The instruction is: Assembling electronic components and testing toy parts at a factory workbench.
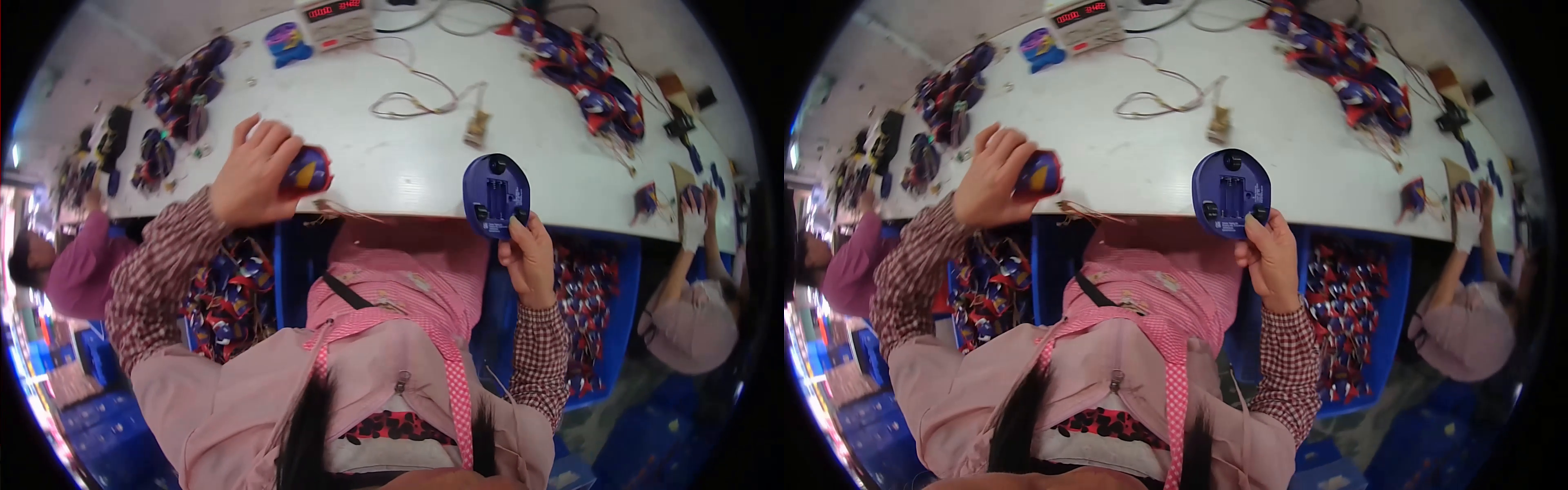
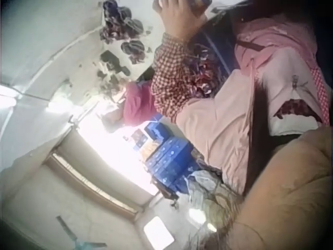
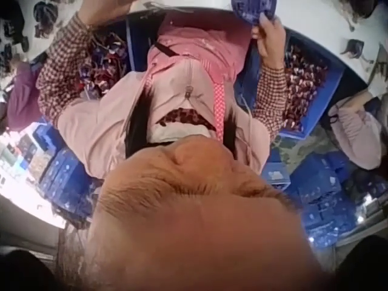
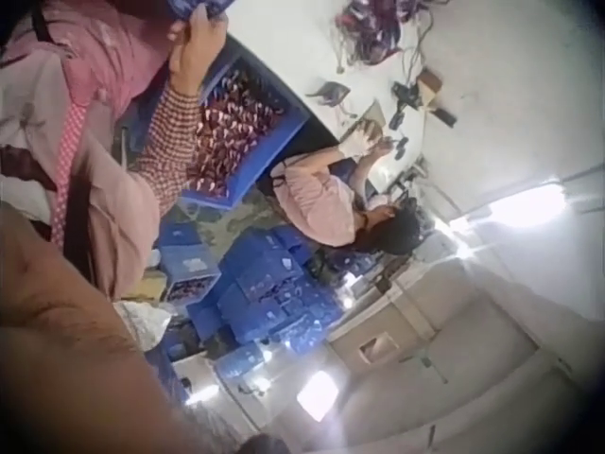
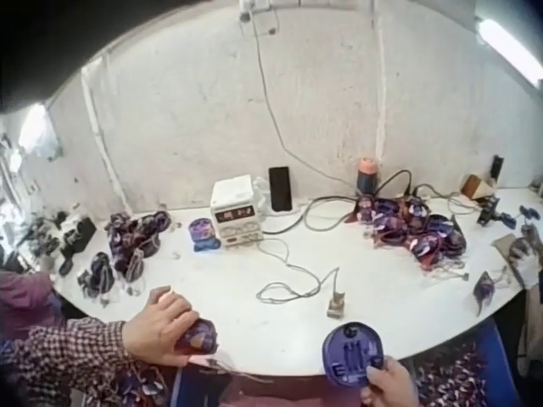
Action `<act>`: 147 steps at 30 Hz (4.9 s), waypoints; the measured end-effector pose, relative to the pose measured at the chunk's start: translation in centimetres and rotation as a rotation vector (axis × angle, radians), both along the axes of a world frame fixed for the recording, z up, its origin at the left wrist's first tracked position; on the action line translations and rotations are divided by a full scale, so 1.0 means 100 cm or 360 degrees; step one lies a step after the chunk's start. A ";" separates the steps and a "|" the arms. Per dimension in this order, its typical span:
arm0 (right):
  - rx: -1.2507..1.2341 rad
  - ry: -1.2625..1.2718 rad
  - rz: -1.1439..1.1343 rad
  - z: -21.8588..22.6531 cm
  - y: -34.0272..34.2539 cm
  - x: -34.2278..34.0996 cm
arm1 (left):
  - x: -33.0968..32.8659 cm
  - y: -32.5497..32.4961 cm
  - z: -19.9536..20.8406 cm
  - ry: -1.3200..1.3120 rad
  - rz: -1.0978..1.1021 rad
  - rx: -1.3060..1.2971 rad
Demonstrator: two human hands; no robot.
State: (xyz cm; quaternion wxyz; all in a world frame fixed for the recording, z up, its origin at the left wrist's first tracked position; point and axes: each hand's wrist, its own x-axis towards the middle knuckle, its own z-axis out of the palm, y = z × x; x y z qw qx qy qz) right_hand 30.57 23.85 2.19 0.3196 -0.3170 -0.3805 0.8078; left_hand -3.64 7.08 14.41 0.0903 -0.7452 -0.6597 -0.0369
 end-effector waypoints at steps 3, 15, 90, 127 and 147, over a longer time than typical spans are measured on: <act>0.0109 -0.0326 0.0058 0.001 -0.001 -0.049 | -0.046 0.010 -0.018 0.0159 0.0079 -0.0022; 0.0316 -0.1025 0.0499 0.013 0.027 -0.094 | -0.136 0.060 -0.079 0.0572 -0.0046 -0.0233; 0.0172 -0.0257 0.0924 0.004 -0.099 -0.170 | -0.032 -0.050 -0.132 -0.1015 0.0545 0.0407; 0.0791 -0.0164 0.0520 -0.004 -0.056 -0.188 | -0.051 -0.015 -0.153 -0.0563 0.0372 0.0542; 0.1515 -0.0419 0.0424 -0.026 -0.051 -0.189 | 0.048 -0.085 -0.242 -0.1956 0.1419 0.0753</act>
